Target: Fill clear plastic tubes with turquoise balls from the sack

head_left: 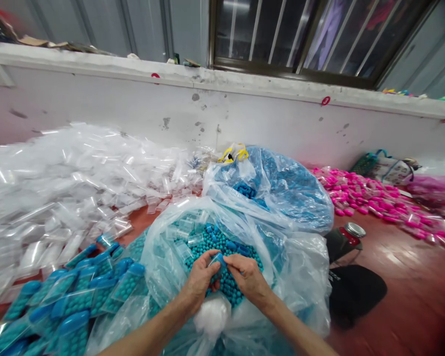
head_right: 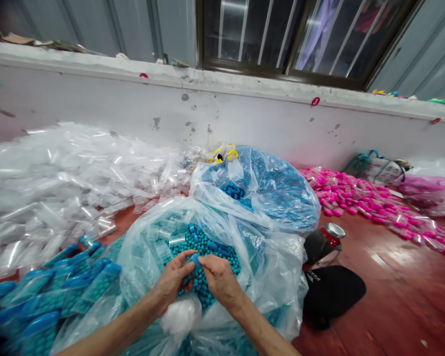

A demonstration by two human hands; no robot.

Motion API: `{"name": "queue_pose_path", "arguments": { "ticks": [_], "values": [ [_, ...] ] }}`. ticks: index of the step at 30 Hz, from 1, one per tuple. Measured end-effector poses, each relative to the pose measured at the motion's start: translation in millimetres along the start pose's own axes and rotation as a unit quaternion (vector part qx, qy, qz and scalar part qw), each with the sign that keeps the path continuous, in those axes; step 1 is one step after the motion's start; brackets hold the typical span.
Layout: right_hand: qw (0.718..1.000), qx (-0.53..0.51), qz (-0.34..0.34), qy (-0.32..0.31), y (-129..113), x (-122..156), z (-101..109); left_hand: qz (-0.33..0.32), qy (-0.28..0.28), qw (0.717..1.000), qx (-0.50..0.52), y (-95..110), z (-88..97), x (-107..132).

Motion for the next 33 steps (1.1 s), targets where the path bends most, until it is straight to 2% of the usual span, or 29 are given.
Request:
{"name": "queue_pose_path", "arguments": {
  "ticks": [3,5,8,10,12,15,18,21,23,26,28,33],
  "values": [
    [0.998,-0.048,-0.045,0.02,3,0,0,0.0,-0.002,1.0,0.007,6,0.7,3],
    [0.986,-0.101,-0.129,0.017,8,-1,1,0.001,-0.022,1.0,0.005,13,2.7,7],
    [0.941,-0.203,-0.268,-0.02,17,-6,2,0.004,-0.058,0.998,-0.015,23,6.6,11],
    [0.921,-0.234,-0.31,-0.009,20,-11,3,-0.002,-0.073,0.997,-0.035,25,7.2,11],
    [0.929,-0.21,-0.301,0.033,18,-15,4,-0.018,-0.075,0.995,-0.063,25,5.3,11],
    [0.968,-0.113,-0.216,0.06,5,-16,4,-0.046,-0.052,0.992,-0.105,24,0.1,10],
    [0.988,-0.032,-0.149,-0.018,-7,-8,-5,-0.052,-0.028,0.993,-0.102,21,-2.6,9],
    [0.983,-0.002,-0.15,-0.104,-11,0,-16,-0.083,-0.011,0.994,-0.07,19,-0.7,8],
    [0.983,0.005,-0.14,-0.119,-13,1,-21,-0.113,-0.015,0.992,-0.06,19,0.3,8],
    [0.991,0.037,-0.115,-0.06,-18,-2,-24,-0.11,-0.03,0.992,-0.046,22,-2.0,9],
    [0.992,0.069,-0.102,-0.013,-22,-4,-25,-0.095,-0.021,0.995,-0.036,25,-5.1,10],
    [0.993,0.078,-0.092,0.007,-22,0,-33,-0.079,0.029,0.994,-0.069,24,-10.2,13]
  ]
}}
Point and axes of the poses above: each hand's wrist, its own x-axis away from the middle knuckle, its own z-axis out of the back of the hand, y = z × x, the point moved 2 cm from there along -x, towards the middle knuckle, and after that the axes turned 2 degrees about -z, right-handed, at the moved point
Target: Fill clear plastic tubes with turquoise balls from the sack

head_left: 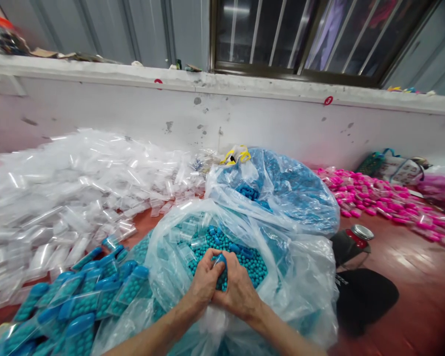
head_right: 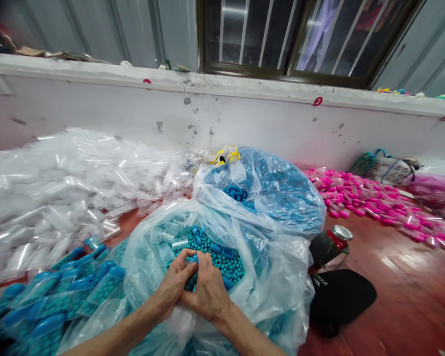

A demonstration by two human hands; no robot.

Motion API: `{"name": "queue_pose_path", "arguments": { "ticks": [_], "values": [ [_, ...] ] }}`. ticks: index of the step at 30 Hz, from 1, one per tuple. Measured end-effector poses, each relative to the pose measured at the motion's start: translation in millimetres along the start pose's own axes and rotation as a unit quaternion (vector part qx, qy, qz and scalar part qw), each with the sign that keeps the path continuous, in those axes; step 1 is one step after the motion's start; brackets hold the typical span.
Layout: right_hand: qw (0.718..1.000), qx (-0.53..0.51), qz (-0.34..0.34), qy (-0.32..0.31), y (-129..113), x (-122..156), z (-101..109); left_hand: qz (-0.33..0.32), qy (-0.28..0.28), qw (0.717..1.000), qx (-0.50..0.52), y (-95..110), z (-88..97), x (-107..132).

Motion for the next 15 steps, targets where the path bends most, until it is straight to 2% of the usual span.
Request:
{"name": "queue_pose_path", "arguments": {
  "ticks": [3,6,8,10,12,13,15],
  "values": [
    [0.999,-0.007,-0.032,-0.011,1,3,-5,-0.017,-0.003,0.998,-0.06,-5,0.4,-4],
    [0.996,-0.019,-0.046,-0.074,-1,3,-6,-0.046,-0.03,0.986,-0.159,1,10.6,-7],
    [0.992,-0.023,-0.034,-0.123,0,2,-1,-0.064,-0.051,0.967,-0.24,14,29.0,-4],
    [0.99,-0.015,-0.03,-0.137,7,0,9,-0.066,-0.059,0.939,-0.331,30,59.2,4],
    [0.992,0.003,-0.042,-0.119,21,-2,22,-0.048,-0.043,0.895,-0.442,44,98.2,15],
    [0.993,0.013,-0.05,-0.105,29,-4,29,-0.033,-0.014,0.857,-0.514,50,118.4,20],
    [0.994,0.029,-0.071,-0.076,45,-9,44,-0.02,0.084,0.764,-0.639,57,151.4,27]
  ]
}}
Point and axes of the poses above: each hand's wrist, its own x-axis away from the middle knuckle, its own z-axis out of the back of the hand, y = z × x, the point moved 2 cm from there along -x, towards the middle knuckle, and after that the axes turned 2 degrees about -z, right-handed, at the moved point
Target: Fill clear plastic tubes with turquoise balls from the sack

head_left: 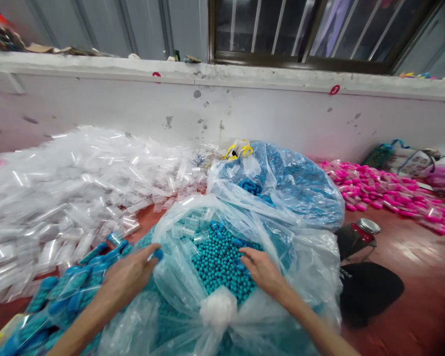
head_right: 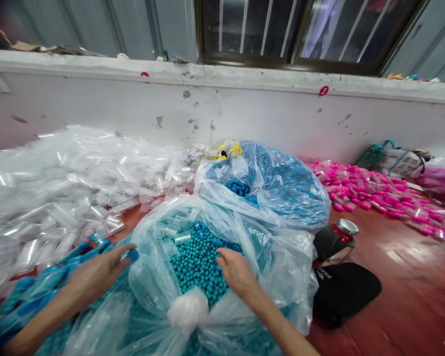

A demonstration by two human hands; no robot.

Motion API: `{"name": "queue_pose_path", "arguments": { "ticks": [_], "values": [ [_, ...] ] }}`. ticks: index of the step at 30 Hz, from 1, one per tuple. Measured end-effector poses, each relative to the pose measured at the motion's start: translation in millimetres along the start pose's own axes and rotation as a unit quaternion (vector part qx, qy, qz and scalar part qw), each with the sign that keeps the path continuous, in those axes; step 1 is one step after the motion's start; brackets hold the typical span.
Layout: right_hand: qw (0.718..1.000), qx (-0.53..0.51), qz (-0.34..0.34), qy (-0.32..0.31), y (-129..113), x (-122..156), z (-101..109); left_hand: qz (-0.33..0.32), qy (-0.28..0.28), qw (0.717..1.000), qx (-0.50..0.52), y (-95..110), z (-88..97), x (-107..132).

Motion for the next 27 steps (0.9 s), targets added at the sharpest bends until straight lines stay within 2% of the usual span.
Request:
{"name": "queue_pose_path", "arguments": {
  "ticks": [2,4,6,8,9,11,14,16,21,24,27],
  "values": [
    [1.0,0.008,-0.018,0.019,11,-5,13,0.008,0.08,0.992,-0.101,-10,4.9,-2],
    [0.999,0.022,-0.025,0.021,14,-8,21,-0.03,0.11,0.984,-0.138,5,-1.6,-9],
    [0.997,0.065,-0.029,0.004,11,-8,24,-0.09,0.08,0.983,-0.14,35,-18.1,-21],
    [0.989,0.138,-0.034,-0.037,5,-5,22,-0.157,0.038,0.978,-0.134,66,-40.8,-36],
    [0.982,0.176,-0.031,-0.059,1,-2,18,-0.177,0.036,0.974,-0.133,79,-52.5,-44],
    [0.967,0.236,-0.024,-0.089,-4,1,10,-0.21,0.042,0.968,-0.129,95,-75.2,-59],
    [0.952,0.292,-0.025,-0.091,-6,0,-5,-0.239,0.044,0.963,-0.121,100,-98.8,-73],
    [0.945,0.314,-0.034,-0.086,-3,-4,-16,-0.235,0.035,0.965,-0.109,98,-103.9,-76],
    [0.947,0.317,-0.008,-0.055,5,-9,-36,-0.183,-0.081,0.977,-0.076,96,-95.1,-67],
    [0.946,0.316,-0.001,-0.07,5,-10,-38,-0.183,-0.114,0.974,-0.069,102,-91.3,-61],
    [0.947,0.312,-0.03,-0.073,4,-14,-29,-0.186,-0.159,0.968,-0.044,115,-99.6,-60]
  ]
}}
Point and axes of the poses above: each hand's wrist, its own x-axis away from the middle knuckle, its own z-axis out of the back of the hand, y = z × x, the point moved 2 cm from there along -x, towards the middle knuckle, and after that the axes turned 2 degrees about -z, right-handed, at the moved point
